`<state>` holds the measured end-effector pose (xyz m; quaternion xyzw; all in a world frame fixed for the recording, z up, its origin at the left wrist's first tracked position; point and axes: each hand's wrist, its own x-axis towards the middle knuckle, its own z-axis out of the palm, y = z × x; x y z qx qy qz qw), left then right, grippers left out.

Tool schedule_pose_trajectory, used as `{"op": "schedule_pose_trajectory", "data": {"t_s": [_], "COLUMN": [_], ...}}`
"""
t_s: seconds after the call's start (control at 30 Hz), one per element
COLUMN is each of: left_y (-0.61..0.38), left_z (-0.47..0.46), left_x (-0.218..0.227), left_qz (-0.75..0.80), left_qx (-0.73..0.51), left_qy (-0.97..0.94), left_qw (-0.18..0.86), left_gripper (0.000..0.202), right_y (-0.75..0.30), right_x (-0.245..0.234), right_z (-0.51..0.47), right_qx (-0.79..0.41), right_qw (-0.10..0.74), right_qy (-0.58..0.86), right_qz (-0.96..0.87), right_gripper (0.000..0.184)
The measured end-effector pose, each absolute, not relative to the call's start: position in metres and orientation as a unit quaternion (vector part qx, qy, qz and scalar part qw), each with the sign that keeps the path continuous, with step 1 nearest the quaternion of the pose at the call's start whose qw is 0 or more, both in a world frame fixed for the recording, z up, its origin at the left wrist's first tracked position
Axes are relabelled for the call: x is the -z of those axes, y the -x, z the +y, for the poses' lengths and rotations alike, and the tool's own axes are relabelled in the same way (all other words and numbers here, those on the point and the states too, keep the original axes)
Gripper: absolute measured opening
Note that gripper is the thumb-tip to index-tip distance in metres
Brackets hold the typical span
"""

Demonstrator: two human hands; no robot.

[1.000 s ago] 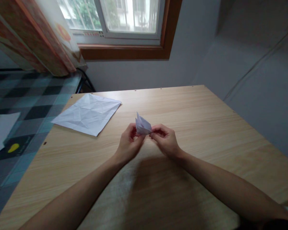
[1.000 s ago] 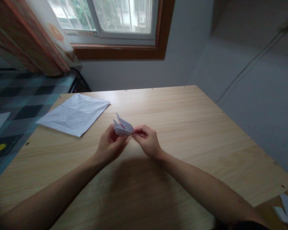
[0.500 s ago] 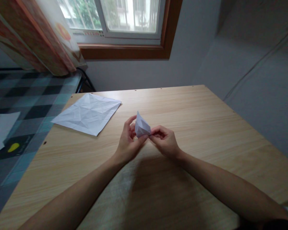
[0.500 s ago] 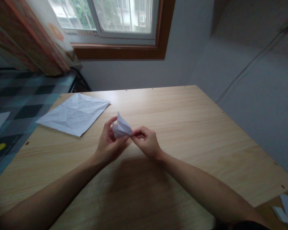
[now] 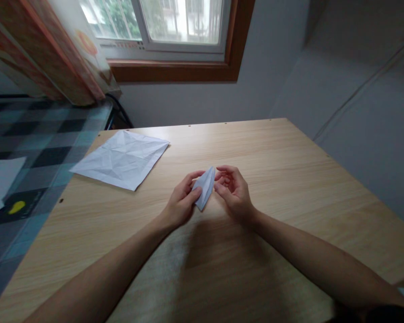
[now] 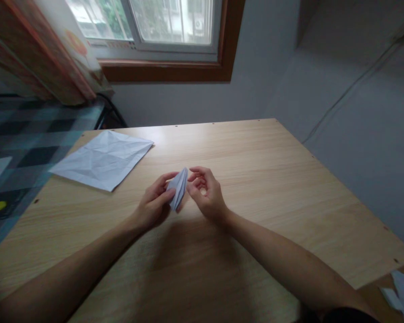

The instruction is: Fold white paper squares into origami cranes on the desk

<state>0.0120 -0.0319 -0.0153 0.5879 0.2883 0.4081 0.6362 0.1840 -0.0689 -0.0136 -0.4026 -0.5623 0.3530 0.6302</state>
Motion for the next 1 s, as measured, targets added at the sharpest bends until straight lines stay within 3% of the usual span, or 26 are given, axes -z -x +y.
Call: {"op": "schedule_pose_trajectory", "data": {"t_s": [0.33,0.6,0.83,1.0], "left_y": [-0.0119,-0.0121,-0.0107,-0.0111], "left_z": [-0.0354,-0.0359,-0.0342,-0.0338], "left_x": [0.0091,0.0067,0.0098,0.0109], "left_qz": [0.302,0.317,0.31,0.305], "left_qx": [-0.367,-0.366,-0.352,-0.356], "left_qy": [-0.638,-0.65,-0.677,-0.674], "left_qw": [0.606,0.586,0.566,0.57], "left_gripper": [0.045,0.042,0.04,0.039], "right_y": [-0.1832,-0.1863,-0.1892,-0.1898], "right_x": [0.016,0.0156,0.0157,0.0173], "right_z": [-0.0663,-0.0628,-0.0613,-0.061], "right_qx": [-0.309,-0.308,-0.306,-0.285], "right_qw": [0.651,0.634,0.631,0.635], "right_qy": [0.413,0.435,0.437,0.443], "right_qz": [-0.557,-0.561,-0.564,-0.565], "right_gripper": [0.041,0.021,0.03,0.027]}}
